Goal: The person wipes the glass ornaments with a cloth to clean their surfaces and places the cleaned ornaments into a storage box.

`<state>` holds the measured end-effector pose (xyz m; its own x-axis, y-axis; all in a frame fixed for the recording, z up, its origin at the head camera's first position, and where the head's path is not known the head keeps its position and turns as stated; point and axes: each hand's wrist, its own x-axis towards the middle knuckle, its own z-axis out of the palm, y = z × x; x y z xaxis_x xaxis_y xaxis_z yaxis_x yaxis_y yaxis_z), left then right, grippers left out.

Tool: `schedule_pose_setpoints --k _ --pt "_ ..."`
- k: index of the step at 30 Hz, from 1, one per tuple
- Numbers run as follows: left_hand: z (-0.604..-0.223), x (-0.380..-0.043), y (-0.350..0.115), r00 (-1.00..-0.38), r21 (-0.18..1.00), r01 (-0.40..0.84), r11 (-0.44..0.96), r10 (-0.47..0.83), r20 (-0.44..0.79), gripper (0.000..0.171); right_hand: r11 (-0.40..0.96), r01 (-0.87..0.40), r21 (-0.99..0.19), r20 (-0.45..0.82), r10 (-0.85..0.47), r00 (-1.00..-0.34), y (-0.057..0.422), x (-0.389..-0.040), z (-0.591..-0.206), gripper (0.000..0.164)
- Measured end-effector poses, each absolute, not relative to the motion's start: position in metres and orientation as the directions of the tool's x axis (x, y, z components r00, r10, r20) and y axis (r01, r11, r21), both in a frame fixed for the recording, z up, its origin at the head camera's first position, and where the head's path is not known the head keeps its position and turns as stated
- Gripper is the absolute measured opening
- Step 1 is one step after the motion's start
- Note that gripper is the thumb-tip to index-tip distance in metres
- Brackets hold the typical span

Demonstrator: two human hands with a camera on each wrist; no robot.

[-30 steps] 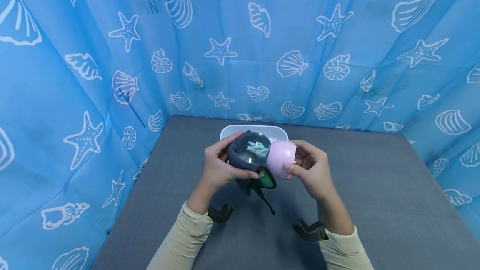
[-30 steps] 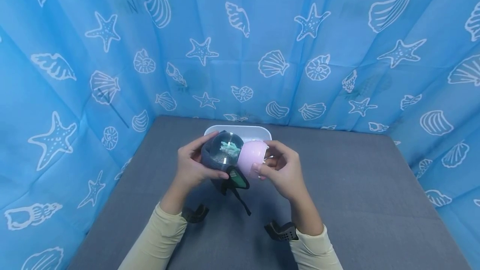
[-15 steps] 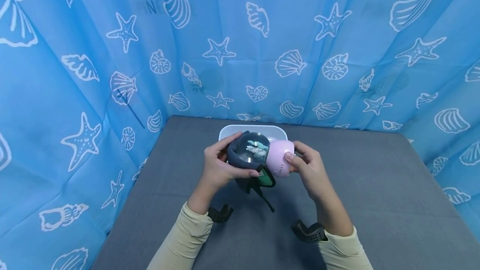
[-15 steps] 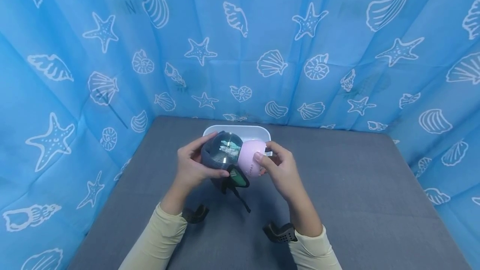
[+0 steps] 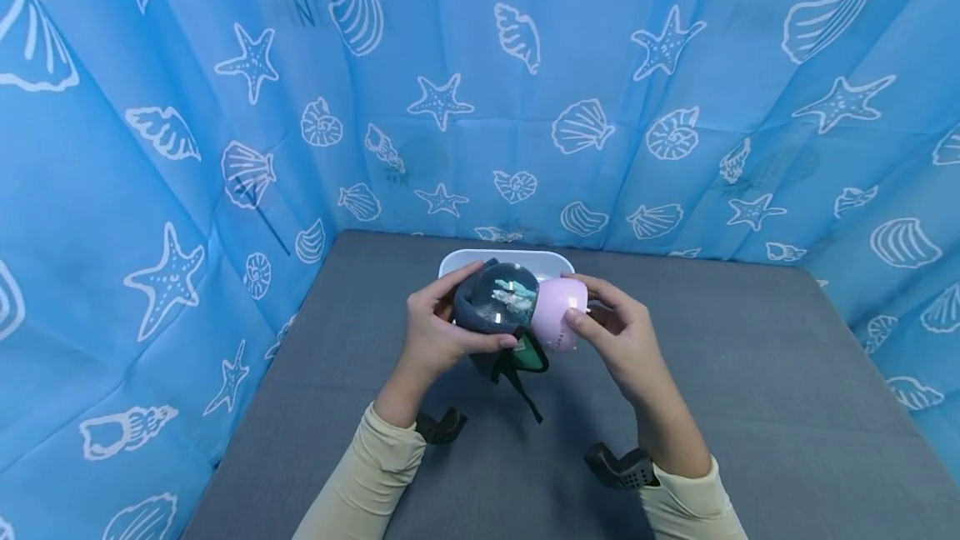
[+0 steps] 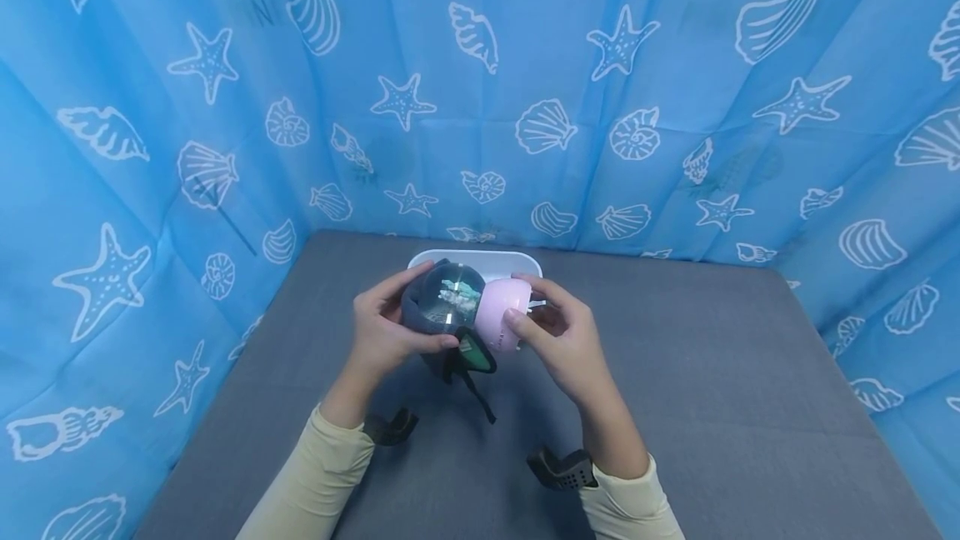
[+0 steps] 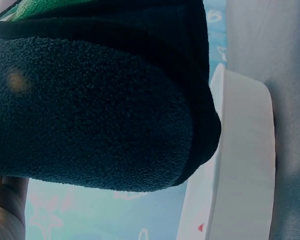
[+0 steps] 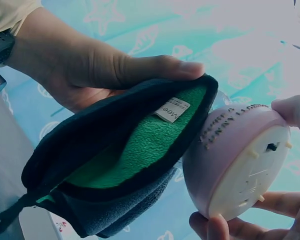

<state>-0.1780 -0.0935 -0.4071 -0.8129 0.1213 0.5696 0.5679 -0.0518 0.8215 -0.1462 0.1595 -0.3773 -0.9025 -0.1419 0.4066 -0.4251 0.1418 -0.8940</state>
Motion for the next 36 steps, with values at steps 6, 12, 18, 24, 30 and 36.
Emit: schedule_pose_setpoints --k 6,12,18,24,30,36 --pt "-0.404 -0.177 -0.095 -0.821 0.829 0.558 -0.043 0.119 0.559 0.091 0.171 -0.442 -0.880 0.415 -0.173 -0.893 0.163 -0.144 -0.374 0.055" --pt "-0.404 -0.178 -0.098 -0.817 0.823 0.566 -0.043 0.102 0.567 0.095 0.197 -0.505 -0.840 0.453 -0.255 -0.854 0.167 -0.142 -0.373 0.097" --pt "-0.403 -0.179 -0.100 -0.828 0.833 0.552 -0.045 0.092 0.554 0.095 0.187 -0.548 -0.815 0.486 -0.293 -0.823 0.167 -0.142 -0.374 0.106" --pt "-0.403 -0.179 -0.099 -0.832 0.838 0.543 -0.044 0.105 0.545 0.093 0.222 -0.566 -0.794 0.497 -0.298 -0.815 0.166 -0.142 -0.373 0.103" --pt "-0.405 -0.179 -0.098 -0.833 0.840 0.542 -0.038 0.112 0.543 0.092 0.240 -0.573 -0.784 0.502 -0.300 -0.811 0.168 -0.142 -0.375 0.102" --pt "-0.405 -0.179 -0.098 -0.828 0.837 0.544 -0.054 0.126 0.547 0.092 0.256 -0.582 -0.772 0.516 -0.284 -0.808 0.171 -0.143 -0.376 0.100"
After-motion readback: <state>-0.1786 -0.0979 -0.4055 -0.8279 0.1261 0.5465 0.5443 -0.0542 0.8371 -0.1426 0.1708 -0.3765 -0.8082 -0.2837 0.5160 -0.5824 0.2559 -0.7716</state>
